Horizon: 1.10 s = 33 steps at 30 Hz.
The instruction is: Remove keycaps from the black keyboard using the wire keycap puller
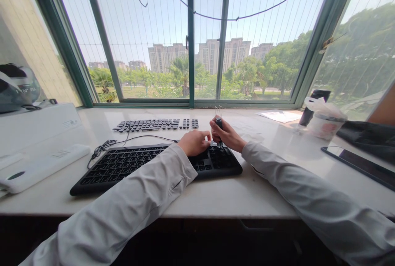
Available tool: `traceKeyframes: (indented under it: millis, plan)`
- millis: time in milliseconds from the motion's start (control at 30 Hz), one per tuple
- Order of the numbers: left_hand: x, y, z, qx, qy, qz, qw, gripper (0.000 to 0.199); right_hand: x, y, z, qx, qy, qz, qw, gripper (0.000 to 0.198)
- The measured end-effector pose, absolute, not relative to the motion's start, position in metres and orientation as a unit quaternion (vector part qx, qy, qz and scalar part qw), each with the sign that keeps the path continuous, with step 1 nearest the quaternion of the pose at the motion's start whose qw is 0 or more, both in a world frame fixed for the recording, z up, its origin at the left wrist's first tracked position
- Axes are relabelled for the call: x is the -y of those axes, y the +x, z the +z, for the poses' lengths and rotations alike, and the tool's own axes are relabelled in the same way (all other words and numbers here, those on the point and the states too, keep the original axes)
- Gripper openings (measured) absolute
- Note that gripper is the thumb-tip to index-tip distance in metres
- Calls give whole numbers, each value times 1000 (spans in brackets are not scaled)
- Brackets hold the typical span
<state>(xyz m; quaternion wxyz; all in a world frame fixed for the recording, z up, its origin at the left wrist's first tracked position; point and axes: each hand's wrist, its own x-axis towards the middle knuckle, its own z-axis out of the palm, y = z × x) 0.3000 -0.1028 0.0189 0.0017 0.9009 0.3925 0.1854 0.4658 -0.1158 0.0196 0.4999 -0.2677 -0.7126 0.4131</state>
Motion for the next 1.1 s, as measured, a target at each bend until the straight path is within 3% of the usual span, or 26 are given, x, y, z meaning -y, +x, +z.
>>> traceKeyframes:
  millis: [367,967,1100]
  plan:
    - [100,300,17,-390,904,176,-16,24,116,463,18,728,-283,388,489,34]
    - [98,302,16,-403,898,170,-39,26,122,465,30,815,-326,223,423,31]
    - [103,301,20,-395,902,176,5,21,119,481,35,732,-332,326,497,37]
